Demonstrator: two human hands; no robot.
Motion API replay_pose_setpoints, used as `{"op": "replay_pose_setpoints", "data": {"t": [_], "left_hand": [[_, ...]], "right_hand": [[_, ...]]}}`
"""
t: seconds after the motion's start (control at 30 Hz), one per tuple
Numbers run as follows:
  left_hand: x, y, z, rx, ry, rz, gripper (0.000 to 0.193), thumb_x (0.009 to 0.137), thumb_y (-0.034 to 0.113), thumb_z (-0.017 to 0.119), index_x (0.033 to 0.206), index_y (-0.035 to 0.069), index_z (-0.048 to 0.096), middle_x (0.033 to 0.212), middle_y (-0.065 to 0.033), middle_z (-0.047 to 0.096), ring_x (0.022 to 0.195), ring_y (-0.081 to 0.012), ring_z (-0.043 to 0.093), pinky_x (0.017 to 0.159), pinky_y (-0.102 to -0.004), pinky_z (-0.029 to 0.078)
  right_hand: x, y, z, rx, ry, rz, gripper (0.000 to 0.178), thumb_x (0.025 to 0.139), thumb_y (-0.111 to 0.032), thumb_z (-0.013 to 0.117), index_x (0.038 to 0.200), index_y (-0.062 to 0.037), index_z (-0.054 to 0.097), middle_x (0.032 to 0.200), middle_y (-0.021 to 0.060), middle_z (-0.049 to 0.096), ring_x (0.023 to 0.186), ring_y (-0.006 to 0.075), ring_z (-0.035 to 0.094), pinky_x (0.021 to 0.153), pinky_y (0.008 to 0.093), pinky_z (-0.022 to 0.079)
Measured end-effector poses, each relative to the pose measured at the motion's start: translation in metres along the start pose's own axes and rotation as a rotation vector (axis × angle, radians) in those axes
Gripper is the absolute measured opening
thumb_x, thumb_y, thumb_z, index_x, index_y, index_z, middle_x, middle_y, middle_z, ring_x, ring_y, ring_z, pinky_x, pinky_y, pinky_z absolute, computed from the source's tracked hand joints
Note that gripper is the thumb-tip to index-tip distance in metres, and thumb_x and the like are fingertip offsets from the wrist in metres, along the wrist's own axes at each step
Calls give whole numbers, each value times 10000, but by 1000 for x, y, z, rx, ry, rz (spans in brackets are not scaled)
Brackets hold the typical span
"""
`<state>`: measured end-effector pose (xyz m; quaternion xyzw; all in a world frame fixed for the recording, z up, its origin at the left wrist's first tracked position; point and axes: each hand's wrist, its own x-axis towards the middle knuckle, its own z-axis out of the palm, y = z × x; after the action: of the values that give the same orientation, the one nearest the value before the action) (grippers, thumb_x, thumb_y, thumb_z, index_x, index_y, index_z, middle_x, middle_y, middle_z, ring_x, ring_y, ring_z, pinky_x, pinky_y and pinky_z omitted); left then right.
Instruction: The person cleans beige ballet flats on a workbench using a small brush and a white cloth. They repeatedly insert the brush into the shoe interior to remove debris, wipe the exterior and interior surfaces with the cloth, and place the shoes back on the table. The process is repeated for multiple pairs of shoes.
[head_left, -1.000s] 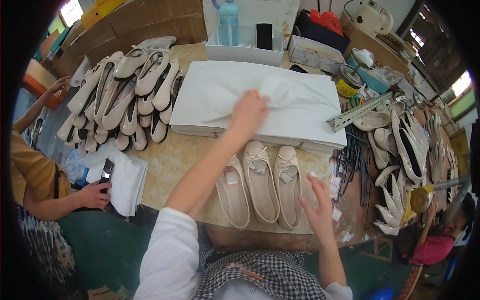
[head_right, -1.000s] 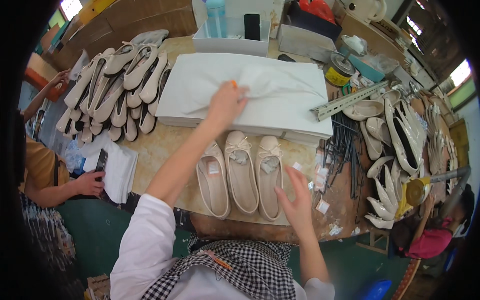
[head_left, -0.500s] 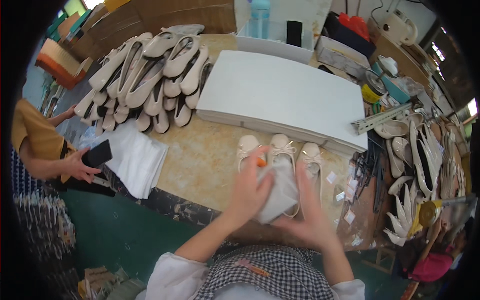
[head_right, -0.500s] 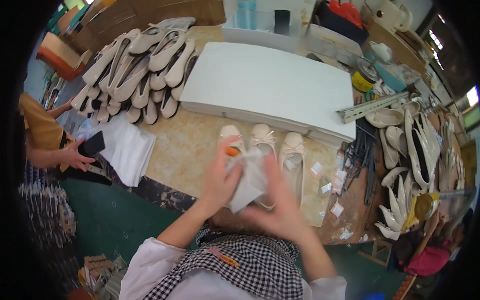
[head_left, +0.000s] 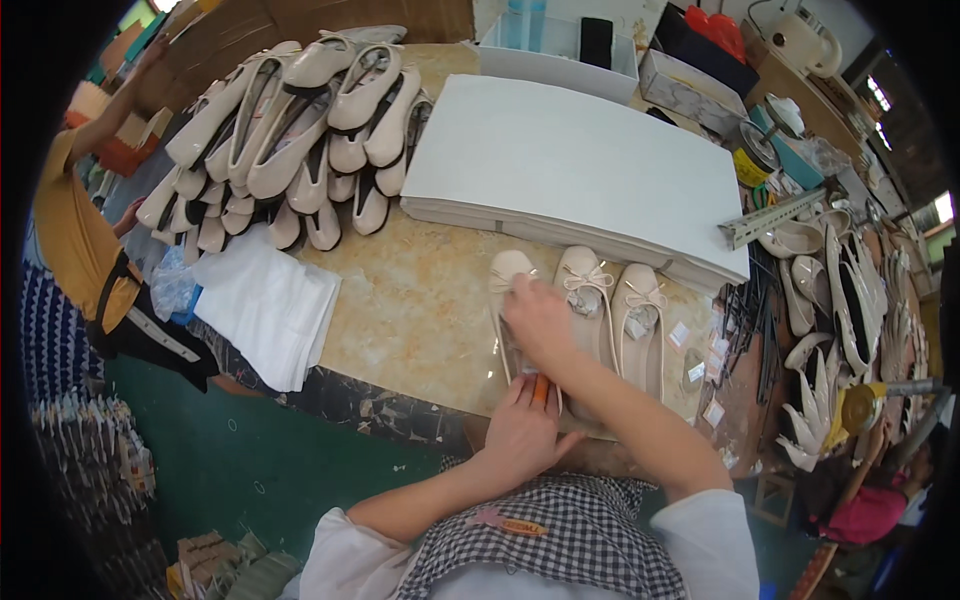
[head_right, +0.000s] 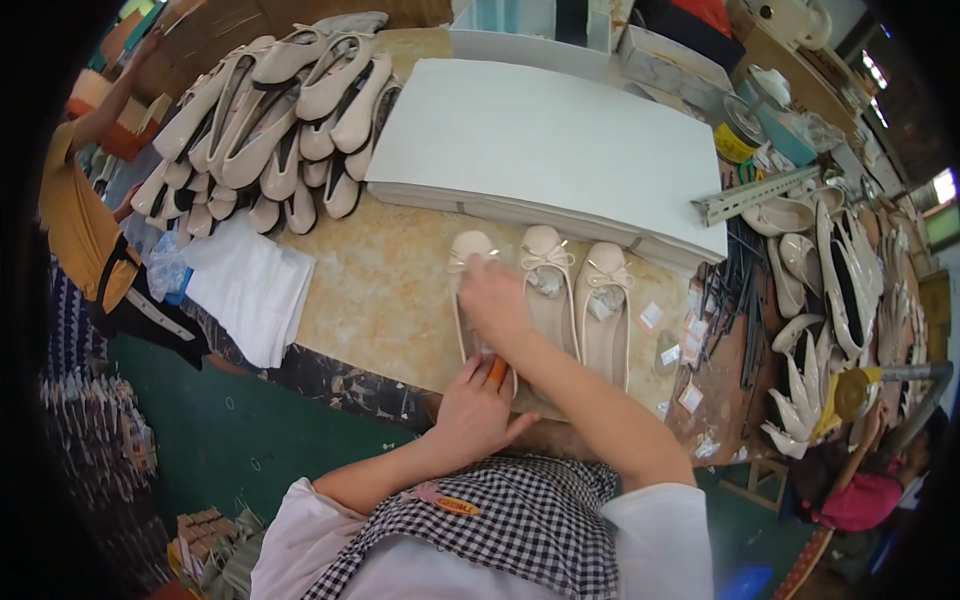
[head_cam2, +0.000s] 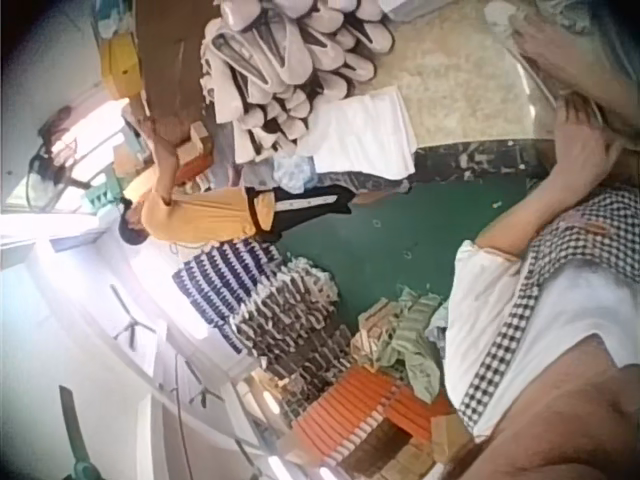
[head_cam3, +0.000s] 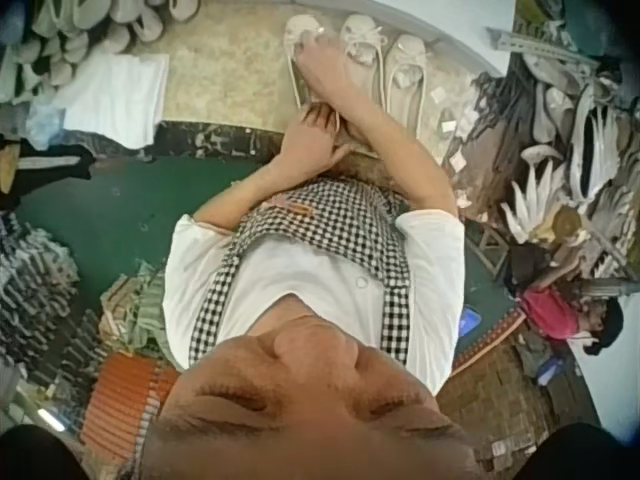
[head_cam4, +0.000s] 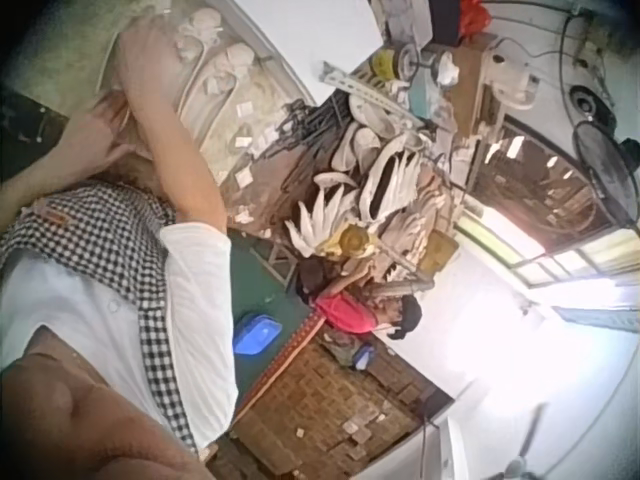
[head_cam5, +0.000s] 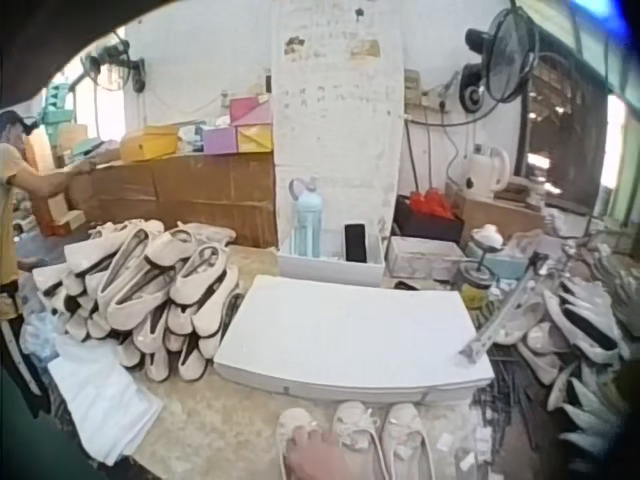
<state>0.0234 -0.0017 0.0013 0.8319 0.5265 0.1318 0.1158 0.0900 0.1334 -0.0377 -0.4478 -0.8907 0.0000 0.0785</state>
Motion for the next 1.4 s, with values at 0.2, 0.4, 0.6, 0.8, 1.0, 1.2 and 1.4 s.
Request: {"op": "replay_pose_setpoints", "data": {"t": [0.2, 0.4, 0.6, 0.8, 1.0, 1.2, 1.4], "left_hand": [[-8, -7, 7, 16, -38, -58, 637, 806, 484, 604, 1057, -102, 625, 1163, -280, 577, 1118, -353, 542, 1031, -422, 334], [8, 0, -4, 83, -100, 18, 535, 819, 475, 613, 966, -38, 659, 1090, -232, 626, 1026, -322, 596, 1002, -449, 364], [-22, -57, -27, -192, 375, -283, 445, 809, 188, 654, 1205, -3, 580, 1042, -142, 635, 940, -275, 592, 837, -398, 460], [11, -65, 19, -945, 148, -630, 340, 852, 57, 539, 1164, -76, 567, 963, -84, 653, 847, -120, 594, 756, -255, 467], [-15, -68, 8, -1833, 256, -554, 592, 882, 406, 504, 1274, -36, 487, 1099, -213, 615, 912, -268, 641, 783, -388, 533], [8, -42, 9, -2487, 38, -298, 889, 834, 674, 449, 1456, 67, 263, 1348, -251, 445, 1020, -388, 589, 809, -534, 518], [48, -39, 17, -1850, 126, -532, 969, 819, 792, 327, 1405, 21, 328, 1265, -198, 534, 1070, -313, 592, 921, -435, 487]], "right_hand": [[-9, 10, -41, 464, 40, 112, 441, 702, -153, 729, 1101, -40, 578, 962, 115, 562, 948, 286, 555, 799, 402, 456], [6, 27, -11, 329, 193, 124, 554, 713, -202, 746, 1203, -41, 543, 1018, 128, 592, 998, 308, 556, 859, 423, 438], [-147, 165, -68, 326, 319, 548, 266, 837, -110, 577, 1095, -70, 627, 1077, 143, 620, 997, 319, 585, 846, 387, 475], [-283, 305, -54, -155, 54, 1184, 221, 838, -217, 623, 970, -40, 620, 861, 182, 664, 796, 385, 645, 705, 462, 521], [-292, 281, -69, -79, 141, 1047, 169, 837, -230, 627, 845, -61, 628, 783, 177, 669, 752, 386, 652, 669, 462, 531], [-252, 219, -114, 1, 354, 1052, 154, 815, -188, 665, 910, -67, 656, 643, 127, 629, 598, 313, 614, 553, 416, 471], [-151, 63, -144, 1121, 144, 657, 307, 875, -112, 634, 1170, -25, 634, 540, -3, 453, 517, 41, 374, 466, 243, 317]]}}
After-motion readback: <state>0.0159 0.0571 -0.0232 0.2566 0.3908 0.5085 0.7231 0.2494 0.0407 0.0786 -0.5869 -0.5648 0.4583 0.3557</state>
